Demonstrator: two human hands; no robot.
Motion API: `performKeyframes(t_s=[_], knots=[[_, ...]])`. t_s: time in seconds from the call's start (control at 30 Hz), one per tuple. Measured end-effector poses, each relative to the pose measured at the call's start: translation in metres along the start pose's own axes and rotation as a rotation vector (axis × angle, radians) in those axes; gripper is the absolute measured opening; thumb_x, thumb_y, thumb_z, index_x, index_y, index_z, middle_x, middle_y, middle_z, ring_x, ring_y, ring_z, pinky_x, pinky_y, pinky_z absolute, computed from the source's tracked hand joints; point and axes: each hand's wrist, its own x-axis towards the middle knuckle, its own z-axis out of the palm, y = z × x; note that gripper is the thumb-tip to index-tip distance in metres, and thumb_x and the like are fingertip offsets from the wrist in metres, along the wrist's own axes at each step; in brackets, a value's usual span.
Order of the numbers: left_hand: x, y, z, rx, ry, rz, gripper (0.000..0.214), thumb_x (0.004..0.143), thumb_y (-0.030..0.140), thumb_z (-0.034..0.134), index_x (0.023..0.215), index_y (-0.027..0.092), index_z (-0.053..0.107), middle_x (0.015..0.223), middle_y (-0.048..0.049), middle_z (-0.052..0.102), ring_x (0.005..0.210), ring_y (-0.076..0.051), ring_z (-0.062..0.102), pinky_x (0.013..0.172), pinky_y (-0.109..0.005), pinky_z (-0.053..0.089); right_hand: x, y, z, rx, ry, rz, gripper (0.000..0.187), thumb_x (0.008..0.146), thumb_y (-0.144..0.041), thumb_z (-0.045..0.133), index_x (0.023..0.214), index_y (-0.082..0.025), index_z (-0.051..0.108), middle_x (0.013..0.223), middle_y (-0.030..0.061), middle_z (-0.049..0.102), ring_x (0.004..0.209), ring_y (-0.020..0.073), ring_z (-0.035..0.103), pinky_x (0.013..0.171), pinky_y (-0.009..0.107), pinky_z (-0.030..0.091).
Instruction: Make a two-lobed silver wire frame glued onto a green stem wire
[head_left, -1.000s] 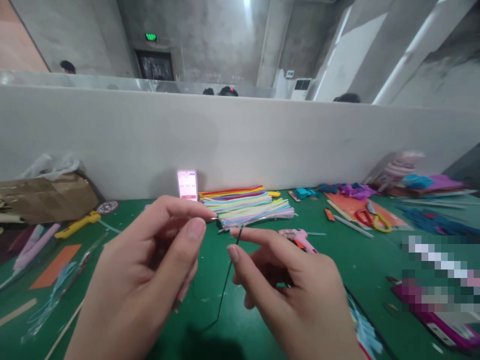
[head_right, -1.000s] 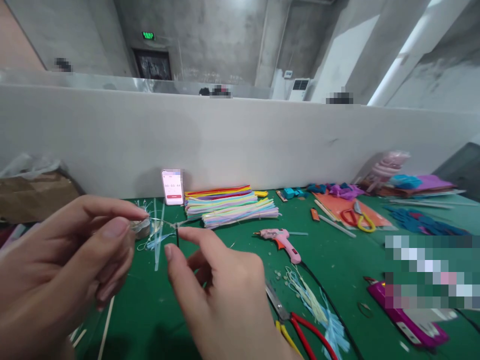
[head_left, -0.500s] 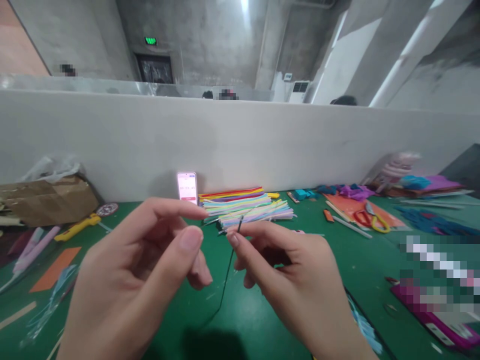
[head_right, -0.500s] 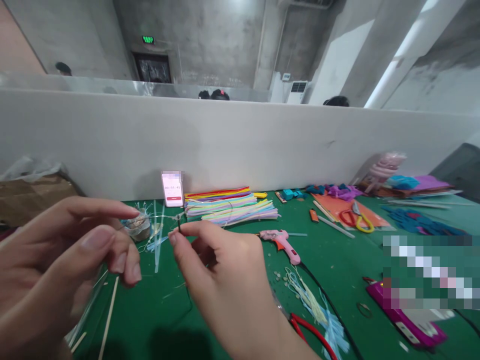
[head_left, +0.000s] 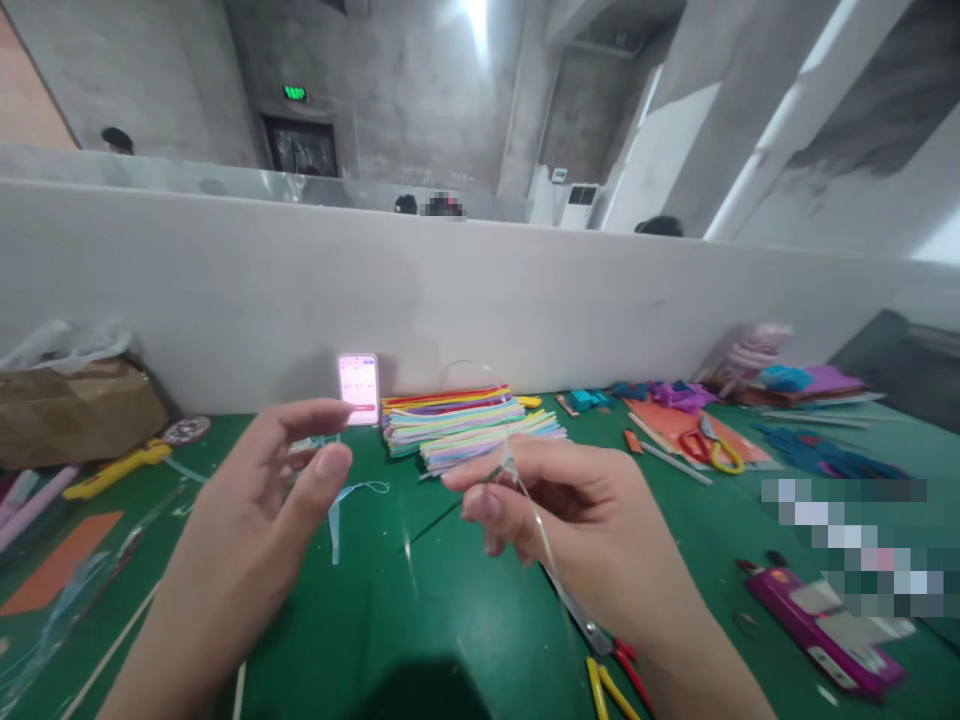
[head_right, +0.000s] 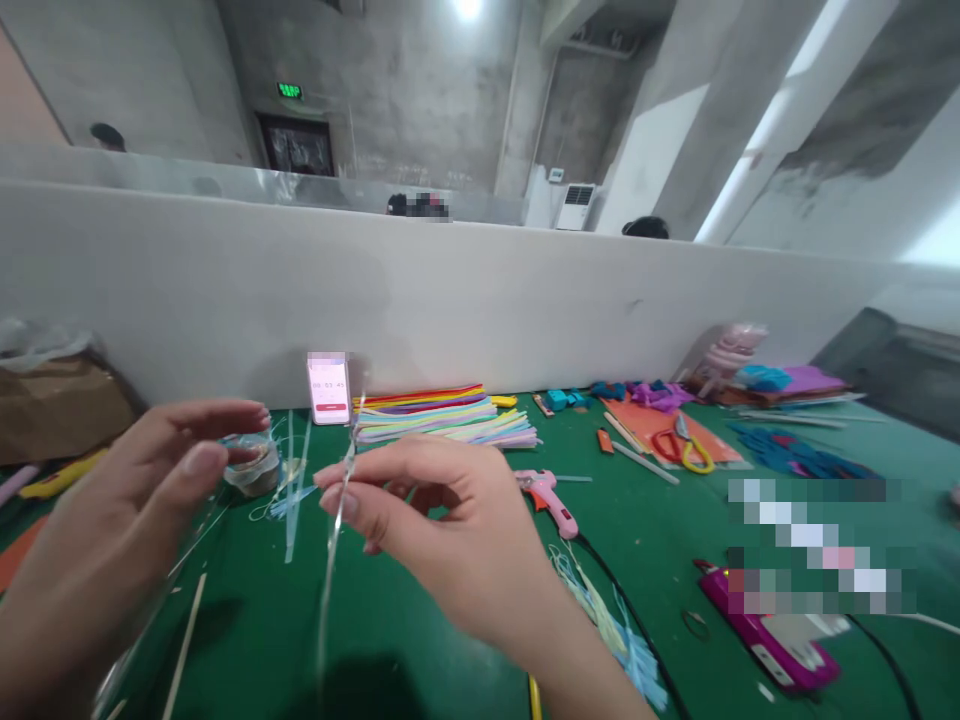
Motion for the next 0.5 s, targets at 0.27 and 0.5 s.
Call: performKeyframes(t_s=[0.27,0.5], knots=[[-0.034,0.009,0.002,0.023,-0.264,0.228,0.014,0.086,0.043,0.065,0.085,0.033,0.075,0.067,0.0039,0.062,0.055,-0.011,0.06,0.047,-0.019,0.047,0.008,0.018,-0.012,0.013,-0.193,-0.1,0.006,0.082,-0.026,0.077,0.088,-0.027,0.079,0.093,0.0002,0.071,0.095,0.013,0.066,0.088,0.03,0.056],[-0.046,0.033,0.037,-0.001,-0.318,0.122,0.03,0.094,0.038,0.053,0.073,0.023,0.068,0.061,0.0028,0.059,0.053,-0.011,0.055,0.047,-0.02,0.045,0.013,0.024,-0.016,0.037,-0.252,-0.119,0.008,0.082,-0.028,0.076,0.089,-0.028,0.08,0.108,0.0044,0.07,0.115,0.0189,0.062,0.096,0.038,0.055]])
